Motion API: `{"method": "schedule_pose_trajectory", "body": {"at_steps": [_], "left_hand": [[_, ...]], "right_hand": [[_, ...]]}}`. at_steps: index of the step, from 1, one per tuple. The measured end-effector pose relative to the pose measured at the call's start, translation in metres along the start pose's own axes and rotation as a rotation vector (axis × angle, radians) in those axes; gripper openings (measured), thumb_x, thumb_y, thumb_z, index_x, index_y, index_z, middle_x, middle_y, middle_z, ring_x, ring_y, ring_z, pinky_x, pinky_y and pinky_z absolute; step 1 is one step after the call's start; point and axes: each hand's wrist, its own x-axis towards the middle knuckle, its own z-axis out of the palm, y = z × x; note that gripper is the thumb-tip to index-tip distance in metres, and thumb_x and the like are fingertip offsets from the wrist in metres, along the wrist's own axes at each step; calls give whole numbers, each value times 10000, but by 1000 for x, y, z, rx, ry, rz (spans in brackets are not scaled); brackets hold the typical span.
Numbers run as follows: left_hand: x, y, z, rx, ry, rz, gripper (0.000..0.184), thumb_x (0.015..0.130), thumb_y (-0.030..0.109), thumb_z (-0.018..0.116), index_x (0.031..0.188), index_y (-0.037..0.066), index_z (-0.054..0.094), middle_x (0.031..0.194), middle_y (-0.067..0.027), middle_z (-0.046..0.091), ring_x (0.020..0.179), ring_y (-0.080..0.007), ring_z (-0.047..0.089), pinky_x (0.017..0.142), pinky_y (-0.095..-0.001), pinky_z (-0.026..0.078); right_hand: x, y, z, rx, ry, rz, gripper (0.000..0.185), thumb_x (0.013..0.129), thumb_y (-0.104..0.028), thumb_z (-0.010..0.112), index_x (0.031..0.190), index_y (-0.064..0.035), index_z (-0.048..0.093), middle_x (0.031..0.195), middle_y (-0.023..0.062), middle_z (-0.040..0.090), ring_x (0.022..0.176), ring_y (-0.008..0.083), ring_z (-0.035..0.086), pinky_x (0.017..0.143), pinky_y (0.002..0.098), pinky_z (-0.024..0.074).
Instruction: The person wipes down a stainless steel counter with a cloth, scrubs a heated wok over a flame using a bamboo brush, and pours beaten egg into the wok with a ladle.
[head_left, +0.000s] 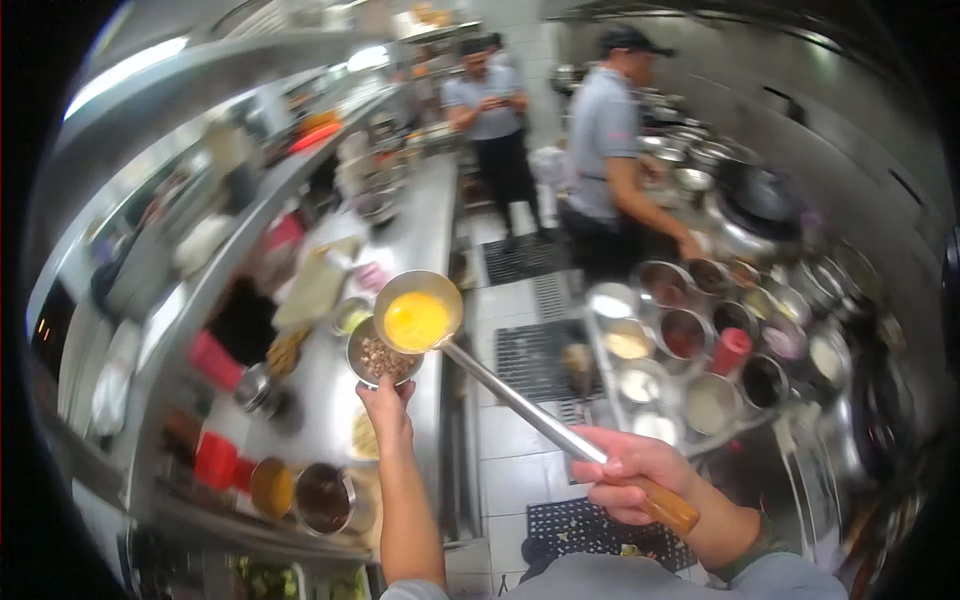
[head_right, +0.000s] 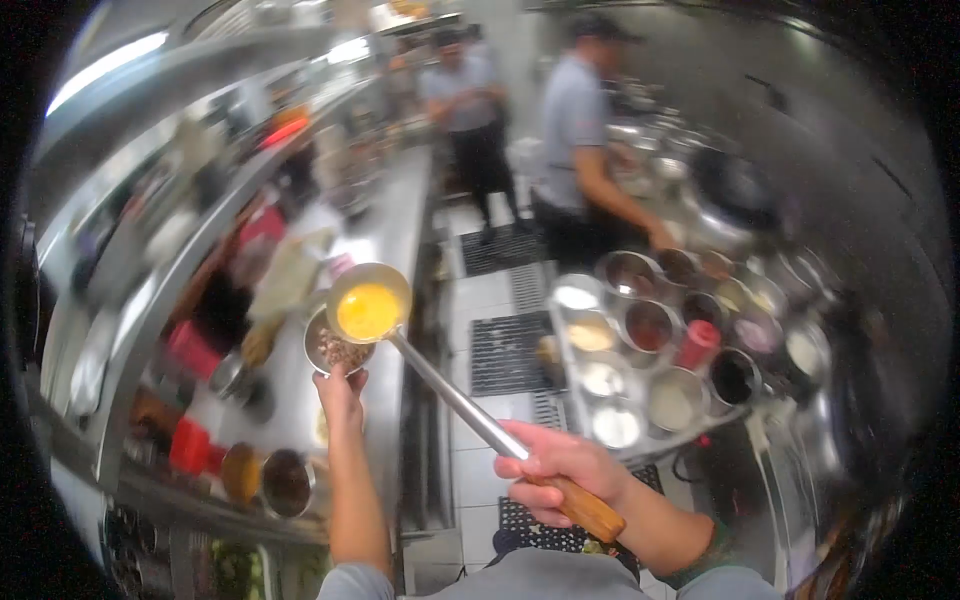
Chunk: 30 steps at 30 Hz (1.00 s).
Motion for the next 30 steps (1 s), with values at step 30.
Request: {"method": "schedule_pose_trajectory", "body": {"at_steps": [30], "left_hand": [[-624,-166,473,184,-1531,-955,399,897,44,567,1283,-13,482,1196,-148,610,974,-256,666,672,-350,609]], "right_hand": [[-694,-37,-136,-457,1892,-1057,712,904,-5,545,1528,-16,202,938,75,570,598,129,551,530,290,466]]}}
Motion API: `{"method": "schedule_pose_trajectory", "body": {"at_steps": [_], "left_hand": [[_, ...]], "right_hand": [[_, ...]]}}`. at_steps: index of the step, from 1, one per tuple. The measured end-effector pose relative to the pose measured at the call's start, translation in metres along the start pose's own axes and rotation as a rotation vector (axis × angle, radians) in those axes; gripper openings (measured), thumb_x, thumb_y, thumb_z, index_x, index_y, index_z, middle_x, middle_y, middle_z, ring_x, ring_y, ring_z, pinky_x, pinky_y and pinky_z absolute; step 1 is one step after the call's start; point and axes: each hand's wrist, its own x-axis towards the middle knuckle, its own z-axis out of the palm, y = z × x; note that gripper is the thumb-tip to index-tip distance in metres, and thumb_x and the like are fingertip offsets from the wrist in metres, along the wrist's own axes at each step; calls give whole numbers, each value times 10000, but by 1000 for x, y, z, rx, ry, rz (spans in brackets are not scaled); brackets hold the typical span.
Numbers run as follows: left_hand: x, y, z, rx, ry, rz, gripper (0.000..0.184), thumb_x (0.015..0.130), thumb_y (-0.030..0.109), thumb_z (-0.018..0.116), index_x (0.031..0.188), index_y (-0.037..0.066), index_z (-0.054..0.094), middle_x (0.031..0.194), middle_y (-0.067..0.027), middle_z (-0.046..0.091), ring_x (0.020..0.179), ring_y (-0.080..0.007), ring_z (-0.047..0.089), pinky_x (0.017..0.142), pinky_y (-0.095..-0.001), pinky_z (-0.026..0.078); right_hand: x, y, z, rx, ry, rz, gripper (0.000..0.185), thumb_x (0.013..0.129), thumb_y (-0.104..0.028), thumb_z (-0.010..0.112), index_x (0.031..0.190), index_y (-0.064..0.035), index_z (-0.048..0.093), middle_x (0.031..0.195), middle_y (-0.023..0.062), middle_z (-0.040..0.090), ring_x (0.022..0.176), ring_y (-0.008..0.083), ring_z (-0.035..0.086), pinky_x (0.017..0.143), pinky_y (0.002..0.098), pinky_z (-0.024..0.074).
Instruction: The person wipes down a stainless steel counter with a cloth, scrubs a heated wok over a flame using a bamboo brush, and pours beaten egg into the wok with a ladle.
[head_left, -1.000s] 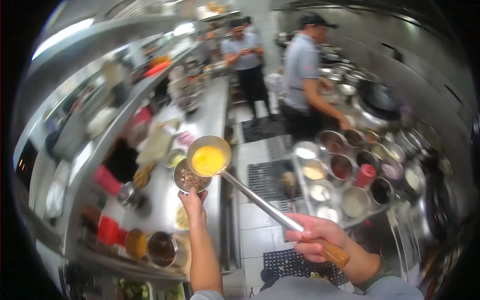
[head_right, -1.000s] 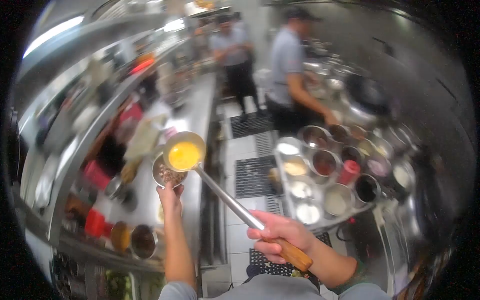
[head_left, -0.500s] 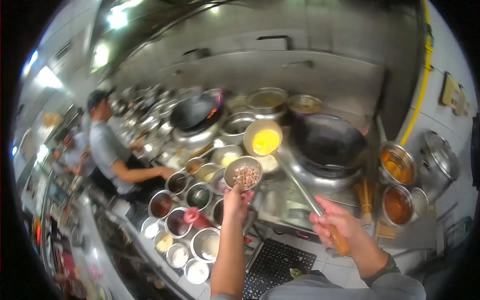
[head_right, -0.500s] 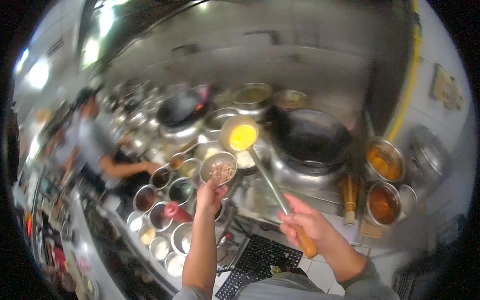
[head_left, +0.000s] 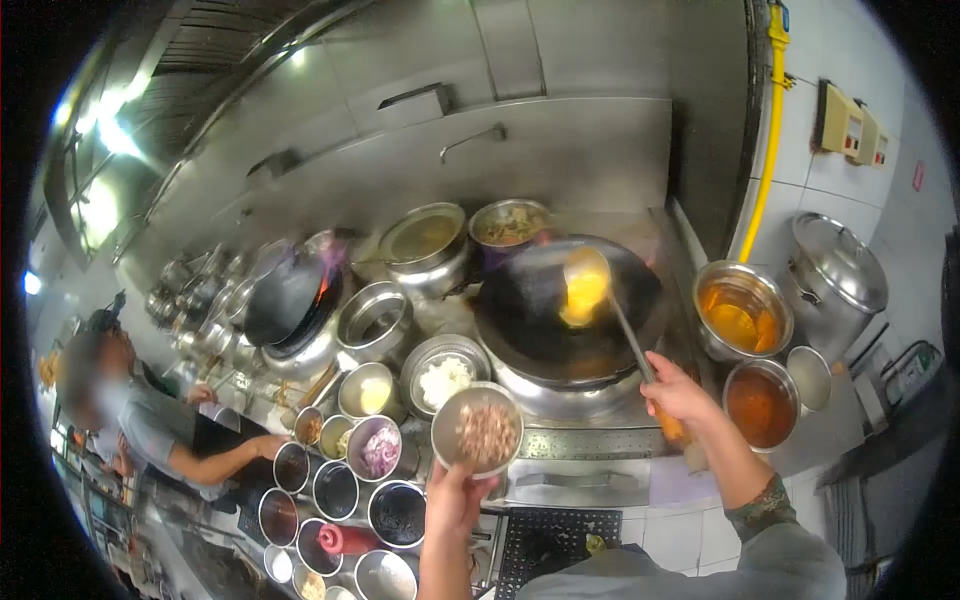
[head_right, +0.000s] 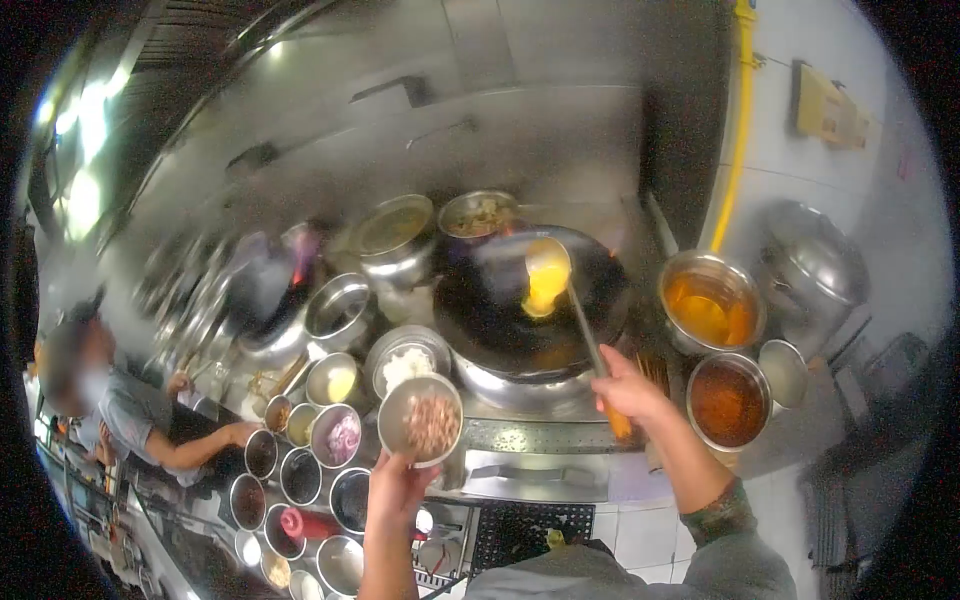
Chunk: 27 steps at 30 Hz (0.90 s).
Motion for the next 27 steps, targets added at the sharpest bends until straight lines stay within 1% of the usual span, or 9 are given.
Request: {"method": "schedule_pose_trajectory", "body": {"at_steps": [4,8,12,14,16,17,20,24,27], "left_hand": [[-30,-12,-42,88,46,-123,522,879,14,523,1387,22,401,1236,-161,594,1044,-278,655,701,-368,625],[-45,-21,-76,-12,66,-242,563,853,-26,494,1403,19,383,1276,-181,568,1033,-304,658,684,-378,630],[-33,-22,-93,16,85,-300,528,871,-34,475,1390,20,393,1251,-181,584,992,-303,674,653,-353,635],[-30,-19,-92,-11,81,-228,532,869,-39,472,1391,22,392,1234,-185,595,960,-293,686,652,-338,638],[-24,-22,-87,-23,76,-122,536,860,-44,476,1386,23,394,1223,-192,598,948,-291,688,655,-339,638],[-19,-21,-84,-9,104,-151,546,857,-46,476,1390,35,392,1223,-190,598,940,-291,690,652,-344,635],[-1,-23,-75,66,103,-155,546,856,-34,487,1388,41,392,1215,-186,600,935,-296,691,662,-371,637],[9,-25,-57,4,55,-81,542,857,-24,498,1384,42,394,1218,-188,591,937,-296,687,652,-364,639],[10,-31,-45,30,53,-95,552,855,-19,503,1392,42,389,1228,-182,585,966,-303,680,634,-352,642]], "right_hand": [[2,-5,6,-146,40,-25,698,916,0,532,1527,13,196,962,97,567,615,122,547,565,283,463],[-3,-24,21,35,-8,42,703,898,-17,572,1520,-1,244,929,87,574,613,130,545,499,287,452],[-1,-18,19,99,-27,143,707,880,-26,570,1521,-37,273,767,57,580,579,135,538,530,302,474],[-8,-24,10,31,-2,160,712,875,-27,577,1518,-29,273,770,51,581,589,135,541,522,300,467],[12,-19,11,-124,21,63,708,873,-29,581,1514,-24,281,776,53,580,583,136,543,508,297,455],[15,-15,9,-197,39,26,706,871,-30,582,1512,-22,285,779,54,580,580,136,544,501,296,449],[20,-20,11,-94,-25,56,701,863,-25,584,1504,-14,301,789,60,583,568,138,546,490,296,441],[-18,-7,-41,-33,-112,151,696,859,-10,578,1501,-7,309,813,69,586,573,130,552,505,296,461],[11,15,-32,-114,7,34,692,866,9,574,1504,-16,308,808,67,583,582,127,562,496,285,468]]}}
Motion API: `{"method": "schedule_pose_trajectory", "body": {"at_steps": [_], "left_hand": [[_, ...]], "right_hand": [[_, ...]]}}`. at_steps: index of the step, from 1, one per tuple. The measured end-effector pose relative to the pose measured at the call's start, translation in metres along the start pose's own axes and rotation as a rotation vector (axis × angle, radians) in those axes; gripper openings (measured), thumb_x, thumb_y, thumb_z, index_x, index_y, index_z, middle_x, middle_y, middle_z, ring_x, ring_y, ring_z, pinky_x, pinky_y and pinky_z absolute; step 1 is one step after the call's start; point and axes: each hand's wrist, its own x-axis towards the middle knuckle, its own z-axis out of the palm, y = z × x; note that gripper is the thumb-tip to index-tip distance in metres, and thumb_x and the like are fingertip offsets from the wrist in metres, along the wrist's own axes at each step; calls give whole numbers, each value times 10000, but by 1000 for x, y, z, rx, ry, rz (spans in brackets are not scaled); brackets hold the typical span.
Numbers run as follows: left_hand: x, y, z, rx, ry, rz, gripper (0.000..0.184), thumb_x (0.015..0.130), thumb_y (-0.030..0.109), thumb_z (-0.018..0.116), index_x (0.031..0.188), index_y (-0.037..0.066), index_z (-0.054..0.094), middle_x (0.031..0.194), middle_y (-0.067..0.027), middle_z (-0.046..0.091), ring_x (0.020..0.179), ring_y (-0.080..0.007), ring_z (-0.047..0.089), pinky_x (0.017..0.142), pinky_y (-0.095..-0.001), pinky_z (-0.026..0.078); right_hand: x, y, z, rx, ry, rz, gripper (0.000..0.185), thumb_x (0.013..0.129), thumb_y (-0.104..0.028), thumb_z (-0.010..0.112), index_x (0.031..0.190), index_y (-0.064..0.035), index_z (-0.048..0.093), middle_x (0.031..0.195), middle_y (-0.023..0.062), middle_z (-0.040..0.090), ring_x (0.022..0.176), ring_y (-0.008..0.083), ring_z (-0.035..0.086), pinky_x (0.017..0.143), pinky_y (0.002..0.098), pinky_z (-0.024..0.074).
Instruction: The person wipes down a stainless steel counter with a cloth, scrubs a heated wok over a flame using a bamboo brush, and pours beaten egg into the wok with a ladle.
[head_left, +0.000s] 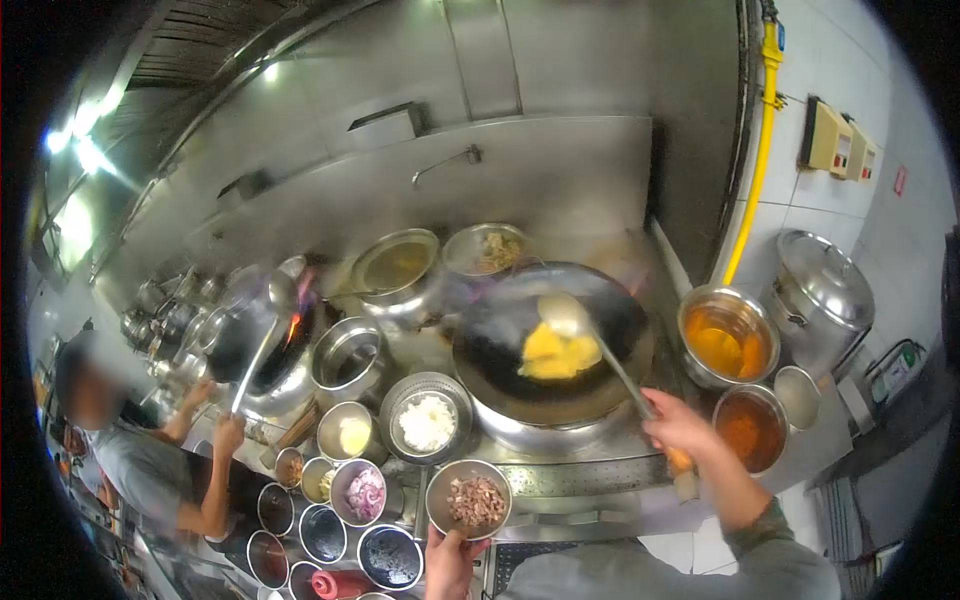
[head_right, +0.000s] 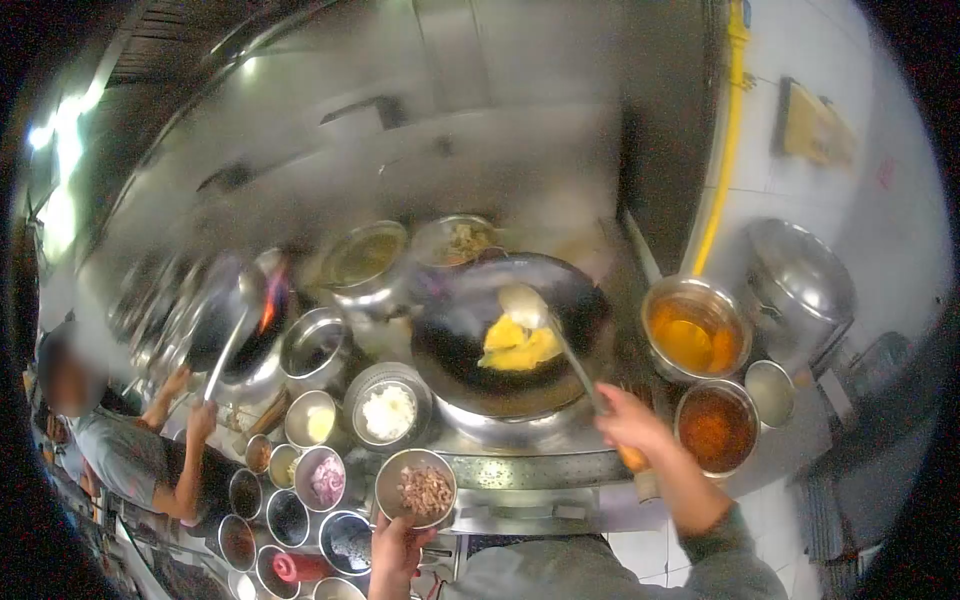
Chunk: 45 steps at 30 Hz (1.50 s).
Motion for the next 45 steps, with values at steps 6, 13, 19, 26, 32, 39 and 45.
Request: {"method": "schedule_pose_trajectory", "body": {"at_steps": [6,13,19,26,32,39,45], "left_hand": [[-3,4,8,24,48,-43,551,853,-20,491,1392,31,389,1223,-198,591,935,-312,687,647,-354,643],[3,-1,4,5,54,-28,580,841,-37,491,1404,45,382,1231,-185,588,940,-305,686,669,-351,640],[5,3,-12,-3,55,42,580,836,-49,490,1399,49,391,1241,-170,585,950,-300,686,663,-369,644],[0,24,5,124,79,9,550,834,-5,495,1374,34,401,1228,-168,578,954,-295,670,664,-354,619],[10,18,-4,130,114,-9,535,821,3,522,1346,36,424,1203,-164,572,930,-288,666,681,-370,607],[13,29,16,89,52,8,567,823,-30,524,1375,43,419,1256,-170,582,994,-302,674,704,-364,617],[35,20,16,28,-76,21,552,861,-20,523,1383,71,366,1253,-160,579,963,-285,685,688,-365,629]], "right_hand": [[-38,-23,-28,185,-190,158,672,893,-35,600,1509,-80,336,799,49,583,569,134,553,494,310,488],[3,-30,29,142,51,40,673,865,-19,626,1488,-56,374,757,43,573,577,118,548,493,288,471],[-47,-31,-10,143,-4,159,667,869,-6,624,1484,-54,371,802,63,590,545,126,544,439,295,455],[-25,-22,16,82,32,91,671,852,-7,623,1479,-45,387,774,66,592,543,128,543,439,287,443],[-36,-18,9,-27,144,49,655,857,-39,602,1480,-80,407,793,31,600,598,112,565,485,276,468],[-65,-44,-7,66,-63,127,653,862,-28,603,1481,-51,397,888,90,649,612,148,604,516,302,496],[-21,-25,17,-377,169,-27,667,813,-50,581,1457,-10,413,1029,169,692,844,288,663,763,383,531]]}}
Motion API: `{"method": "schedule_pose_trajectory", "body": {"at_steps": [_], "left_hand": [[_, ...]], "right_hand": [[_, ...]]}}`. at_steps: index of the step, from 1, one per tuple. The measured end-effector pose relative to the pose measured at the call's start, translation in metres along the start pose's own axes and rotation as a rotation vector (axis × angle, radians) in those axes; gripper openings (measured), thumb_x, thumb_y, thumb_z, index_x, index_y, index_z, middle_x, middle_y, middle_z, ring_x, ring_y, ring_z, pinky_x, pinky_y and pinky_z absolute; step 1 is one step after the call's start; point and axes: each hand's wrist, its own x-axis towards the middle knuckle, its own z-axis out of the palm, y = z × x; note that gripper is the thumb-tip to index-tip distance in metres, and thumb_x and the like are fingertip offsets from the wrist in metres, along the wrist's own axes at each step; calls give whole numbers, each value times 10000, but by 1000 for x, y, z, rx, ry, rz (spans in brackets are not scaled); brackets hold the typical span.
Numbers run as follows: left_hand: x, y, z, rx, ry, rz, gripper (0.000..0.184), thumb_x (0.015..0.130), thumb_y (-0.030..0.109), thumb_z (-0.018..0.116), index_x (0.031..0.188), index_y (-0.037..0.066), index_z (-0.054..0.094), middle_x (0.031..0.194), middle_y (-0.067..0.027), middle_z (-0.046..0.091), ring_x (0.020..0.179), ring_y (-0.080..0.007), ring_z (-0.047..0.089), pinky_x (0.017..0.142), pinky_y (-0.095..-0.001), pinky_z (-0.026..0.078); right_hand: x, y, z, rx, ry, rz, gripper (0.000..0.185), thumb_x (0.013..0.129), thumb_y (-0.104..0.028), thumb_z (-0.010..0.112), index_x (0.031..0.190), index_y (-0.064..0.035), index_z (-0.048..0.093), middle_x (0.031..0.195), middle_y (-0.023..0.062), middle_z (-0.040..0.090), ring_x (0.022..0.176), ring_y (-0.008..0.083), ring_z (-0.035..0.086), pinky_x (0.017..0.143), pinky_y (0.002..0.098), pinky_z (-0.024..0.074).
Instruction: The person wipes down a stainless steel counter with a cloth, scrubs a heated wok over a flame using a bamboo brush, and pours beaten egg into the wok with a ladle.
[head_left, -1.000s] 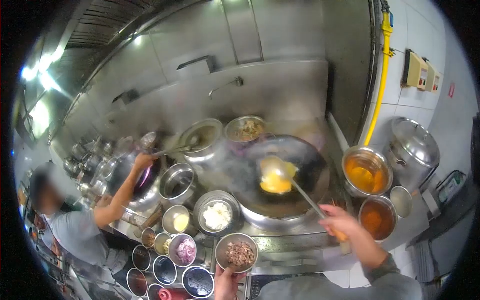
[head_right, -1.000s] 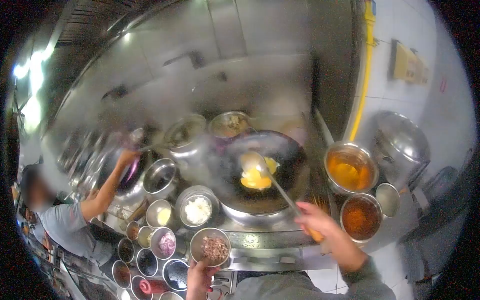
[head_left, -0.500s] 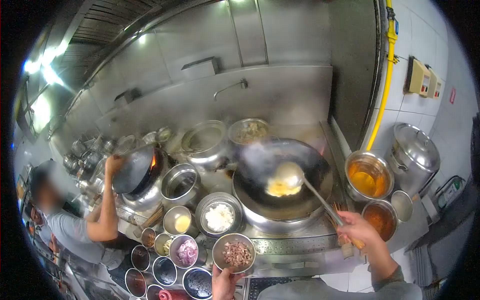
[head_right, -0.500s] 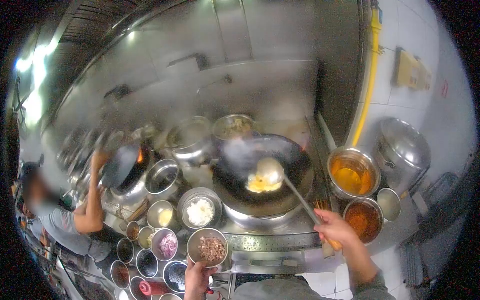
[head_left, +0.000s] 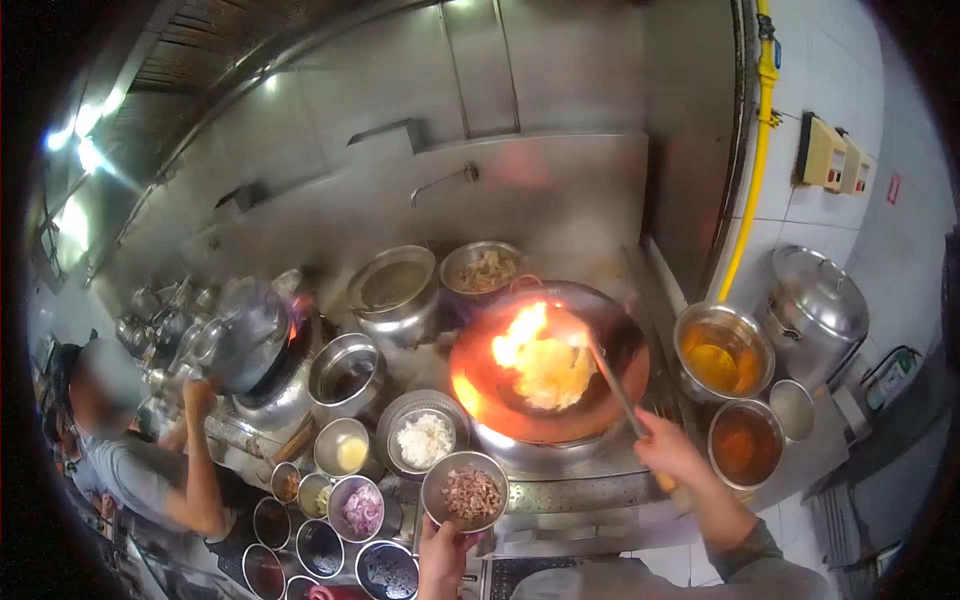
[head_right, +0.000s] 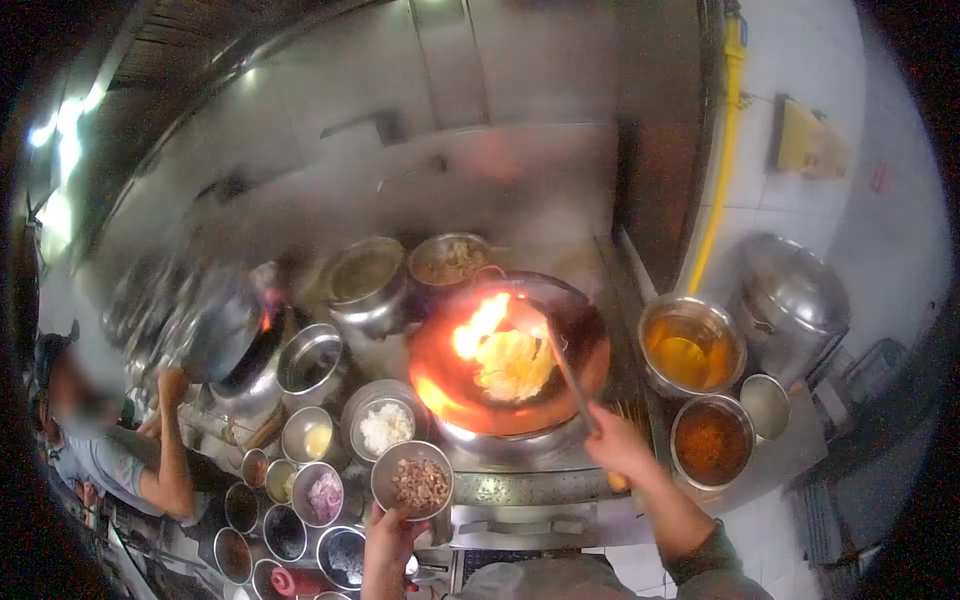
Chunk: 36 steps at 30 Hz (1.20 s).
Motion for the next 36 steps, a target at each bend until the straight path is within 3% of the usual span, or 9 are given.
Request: {"method": "schedule_pose_trajectory", "body": {"at_steps": [8,14,17,20,21,22,30,34,36], "left_hand": [[9,29,56,28,-17,69,462,877,49,549,1331,33,461,1207,-155,607,945,-257,673,657,-357,596],[109,27,78,31,-104,-145,399,881,97,566,1269,29,506,1095,-126,643,841,-211,664,592,-328,567],[144,35,122,262,-157,50,400,864,22,519,1264,37,506,1109,-140,611,809,-223,650,614,-348,576],[181,23,166,494,85,387,586,824,52,585,1372,15,380,1176,-233,565,834,-315,664,644,-418,602],[221,17,161,900,-60,1031,668,837,73,604,1426,26,293,1270,-303,494,888,-408,651,718,-453,592],[248,3,156,1299,189,1189,630,871,99,613,1422,37,315,1327,-327,436,946,-479,617,795,-486,566],[255,-1,227,1990,31,848,564,949,314,544,1431,128,319,1260,-286,439,917,-447,653,831,-499,552],[254,-1,202,1368,481,895,627,884,107,559,1430,46,257,1258,-335,400,875,-452,654,712,-437,593],[225,10,181,745,129,529,477,860,54,512,1319,-18,404,1117,-293,550,799,-369,677,662,-421,591]], "right_hand": [[-32,9,-46,215,-186,89,672,839,-95,594,1481,-47,401,765,52,624,554,113,594,508,292,503],[-18,3,-28,104,-115,26,650,821,-86,579,1454,-55,435,888,152,672,678,210,645,641,351,531],[-55,-3,-69,-66,-162,56,640,816,-62,570,1443,-50,442,944,183,660,743,285,666,685,391,527],[-64,32,-80,-434,69,-357,636,805,-43,568,1430,-51,451,991,227,651,846,362,666,735,444,526],[-67,31,-86,-407,68,-347,633,802,-41,567,1426,-57,457,1013,236,645,877,381,655,759,460,522],[-74,26,-94,-377,64,-337,631,800,-40,566,1422,-62,462,1035,245,639,909,401,643,782,475,518],[-65,25,-104,-464,70,-231,594,823,-76,527,1415,-100,490,1097,244,633,943,445,633,848,508,515],[-48,35,-98,-295,27,-184,590,828,-82,535,1417,-92,489,1113,272,634,971,439,635,865,500,510],[-31,26,-89,-151,-49,-127,587,813,-83,567,1396,-66,502,1058,277,645,962,433,635,858,483,513]]}}
